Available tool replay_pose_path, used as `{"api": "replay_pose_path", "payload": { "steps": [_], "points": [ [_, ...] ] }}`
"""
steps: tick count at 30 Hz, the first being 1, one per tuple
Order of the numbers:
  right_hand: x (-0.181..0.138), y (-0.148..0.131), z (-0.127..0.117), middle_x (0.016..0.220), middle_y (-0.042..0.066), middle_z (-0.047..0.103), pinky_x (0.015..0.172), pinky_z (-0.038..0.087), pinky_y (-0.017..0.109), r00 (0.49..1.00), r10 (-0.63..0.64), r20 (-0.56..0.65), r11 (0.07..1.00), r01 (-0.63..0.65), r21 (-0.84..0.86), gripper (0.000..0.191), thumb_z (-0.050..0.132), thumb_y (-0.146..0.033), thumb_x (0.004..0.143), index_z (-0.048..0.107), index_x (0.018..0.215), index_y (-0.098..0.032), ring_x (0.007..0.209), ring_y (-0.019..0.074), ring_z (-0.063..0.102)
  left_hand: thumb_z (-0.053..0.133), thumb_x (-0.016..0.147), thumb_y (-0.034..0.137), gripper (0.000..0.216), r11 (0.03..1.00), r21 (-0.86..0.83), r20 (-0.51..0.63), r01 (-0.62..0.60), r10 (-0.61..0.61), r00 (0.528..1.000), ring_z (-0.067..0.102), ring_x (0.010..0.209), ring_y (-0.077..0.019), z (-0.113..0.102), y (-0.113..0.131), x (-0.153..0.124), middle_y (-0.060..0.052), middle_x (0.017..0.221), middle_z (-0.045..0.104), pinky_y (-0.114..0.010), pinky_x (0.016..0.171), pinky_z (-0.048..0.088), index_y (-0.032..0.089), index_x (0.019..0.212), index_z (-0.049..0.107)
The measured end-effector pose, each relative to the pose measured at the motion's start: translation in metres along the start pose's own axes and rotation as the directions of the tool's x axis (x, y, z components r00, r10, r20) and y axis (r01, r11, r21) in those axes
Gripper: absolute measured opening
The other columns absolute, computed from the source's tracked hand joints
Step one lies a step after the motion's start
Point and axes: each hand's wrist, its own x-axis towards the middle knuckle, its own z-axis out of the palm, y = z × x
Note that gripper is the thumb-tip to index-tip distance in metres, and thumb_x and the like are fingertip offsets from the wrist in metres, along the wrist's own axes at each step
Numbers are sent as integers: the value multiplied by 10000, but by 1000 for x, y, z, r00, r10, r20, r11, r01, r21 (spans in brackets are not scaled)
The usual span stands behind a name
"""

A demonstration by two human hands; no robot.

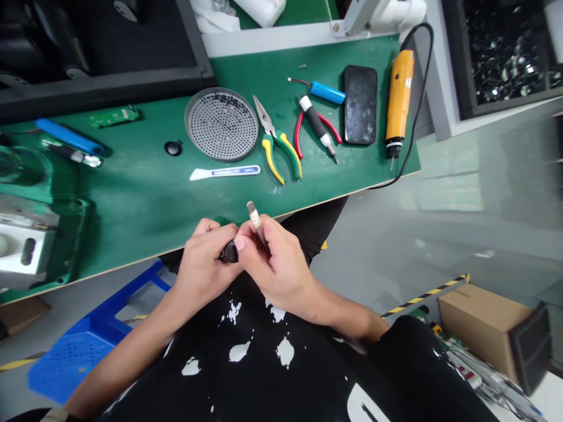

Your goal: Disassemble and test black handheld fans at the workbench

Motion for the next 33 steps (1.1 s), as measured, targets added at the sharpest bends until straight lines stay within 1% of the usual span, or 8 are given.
{"api": "replay_pose_path", "payload": {
  "steps": [3, 7, 10, 15, 19, 23, 26, 33],
  "points": [
    [1, 0, -3, 920, -6, 610, 750, 506, 274, 998, -47, 33, 999, 47, -4, 77, 595, -266, 1054, 654, 1083, -225, 792, 117, 573, 642, 953, 242, 294, 998, 15, -7, 59, -59, 998, 373, 590, -150, -2, -1, -1, 66, 612, 484, -339, 668, 354, 232, 747, 433],
    [2, 0, -6, 904, -1, 617, 643, 490, 258, 981, -182, 65, 978, 187, -97, 195, 722, -272, 989, 708, 1173, -208, 700, 103, 531, 624, 962, 278, 180, 993, 37, 41, 109, -111, 993, 438, 617, -171, -6, -3, -4, 45, 659, 576, -368, 703, 374, 232, 816, 528],
    [3, -2, -6, 956, 19, 681, 669, 518, 243, 963, -270, 29, 953, 271, -132, 162, 761, -212, 963, 744, 1123, -192, 771, 104, 623, 603, 971, 259, 120, 993, 78, 82, 85, -91, 993, 466, 616, -162, -9, -1, -6, 39, 731, 645, -395, 741, 360, 224, 869, 550],
    [3, -6, -7, 949, 31, 683, 787, 557, 250, 958, -281, 55, 945, 286, -157, 56, 714, -156, 986, 713, 1041, -166, 870, 123, 664, 608, 973, 262, 58, 988, 154, 118, 30, -49, 992, 560, 660, -158, -19, 9, -6, 24, 843, 692, -421, 802, 350, 213, 985, 579],
    [3, -6, -6, 965, 25, 637, 823, 555, 266, 947, -315, 64, 940, 321, -120, 83, 655, -133, 1009, 644, 1072, -185, 898, 133, 633, 593, 947, 268, 196, 995, 98, 172, -11, -6, 985, 633, 824, -206, -27, 11, -4, -22, 982, 690, -432, 837, 339, 214, 1130, 554],
    [3, -7, -6, 957, 5, 595, 831, 534, 279, 968, -239, 76, 965, 246, -95, 74, 629, -157, 1026, 593, 1037, -220, 882, 134, 597, 524, 997, 341, 273, 997, 15, 218, -72, 67, 974, 602, 861, -233, -31, 5, -2, -40, 982, 657, -436, 828, 313, 213, 1236, 501],
    [2, -9, -7, 940, -3, 570, 814, 513, 278, 982, -171, 77, 981, 177, -82, 75, 595, -185, 1047, 560, 995, -225, 849, 129, 573, 485, 1016, 338, 289, 996, -32, 239, -82, 87, 967, 591, 880, -241, -31, 2, -2, -50, 997, 648, -447, 846, 307, 206, 1273, 483],
    [0, -12, -4, 925, -4, 582, 771, 487, 287, 996, -70, 49, 997, 71, -20, 93, 563, -284, 1076, 552, 1000, -230, 821, 132, 570, 501, 1017, 325, 275, 993, -88, 213, -81, 98, 972, 603, 927, -238, -27, 0, -3, -63, 1072, 656, -462, 894, 318, 203, 1262, 481]
  ]
}}
